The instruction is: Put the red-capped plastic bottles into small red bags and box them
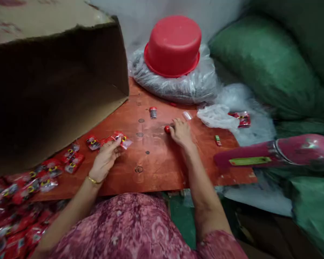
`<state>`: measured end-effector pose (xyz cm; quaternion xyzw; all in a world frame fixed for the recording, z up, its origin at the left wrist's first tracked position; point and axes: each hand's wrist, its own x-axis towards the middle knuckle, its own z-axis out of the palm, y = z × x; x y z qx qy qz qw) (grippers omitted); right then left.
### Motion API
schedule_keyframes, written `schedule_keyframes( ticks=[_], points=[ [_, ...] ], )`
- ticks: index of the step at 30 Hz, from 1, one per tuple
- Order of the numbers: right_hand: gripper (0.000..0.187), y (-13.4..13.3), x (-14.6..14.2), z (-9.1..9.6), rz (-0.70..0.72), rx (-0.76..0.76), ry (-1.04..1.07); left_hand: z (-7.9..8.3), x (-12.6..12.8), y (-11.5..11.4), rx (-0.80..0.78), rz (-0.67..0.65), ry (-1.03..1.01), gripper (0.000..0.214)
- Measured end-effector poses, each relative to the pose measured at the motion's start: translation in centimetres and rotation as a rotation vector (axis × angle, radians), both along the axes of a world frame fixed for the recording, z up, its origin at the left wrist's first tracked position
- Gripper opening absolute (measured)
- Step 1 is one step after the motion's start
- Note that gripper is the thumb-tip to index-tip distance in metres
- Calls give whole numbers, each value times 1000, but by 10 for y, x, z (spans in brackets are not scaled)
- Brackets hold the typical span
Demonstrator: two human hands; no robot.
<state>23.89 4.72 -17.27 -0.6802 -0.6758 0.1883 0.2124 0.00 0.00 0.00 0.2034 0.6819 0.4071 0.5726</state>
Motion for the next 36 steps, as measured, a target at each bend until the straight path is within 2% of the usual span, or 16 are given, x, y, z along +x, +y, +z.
schedule_keyframes(
  ticks=[4, 7, 10, 12, 15, 18, 25, 30, 36],
  points=[
    [26, -8, 16, -7, 37, -107, 118, -4, -1, -1, -26, -10, -50, 47],
    [27, -25, 1, 3, -57, -95, 346, -7, -3, -2, -33, -35, -61, 47],
    [29, -52, -31, 32, -100, -66, 734, -8, -5, -3, -43, -54, -38, 48],
    [29, -71, -52, 58, -29, -103, 1016, -8, -6, -5, -43, -65, -19, 47],
    [24, -90, -74, 91, 71, -175, 1205, -7, -5, -7, -28, -76, -2, 46],
    [18, -96, -84, 105, 98, -184, 1266, -5, -3, -8, -16, -93, 13, 48],
    [20, -92, -94, 102, 17, -191, 1297, 1, -2, -12, -2, -153, 52, 49],
    [23, -96, -99, 105, 1, -262, 1330, -3, 2, -15, 55, -207, 94, 45],
    [26, -101, -92, 109, 16, -315, 1321, -7, -3, -12, 50, -138, 99, 44]
  ],
)
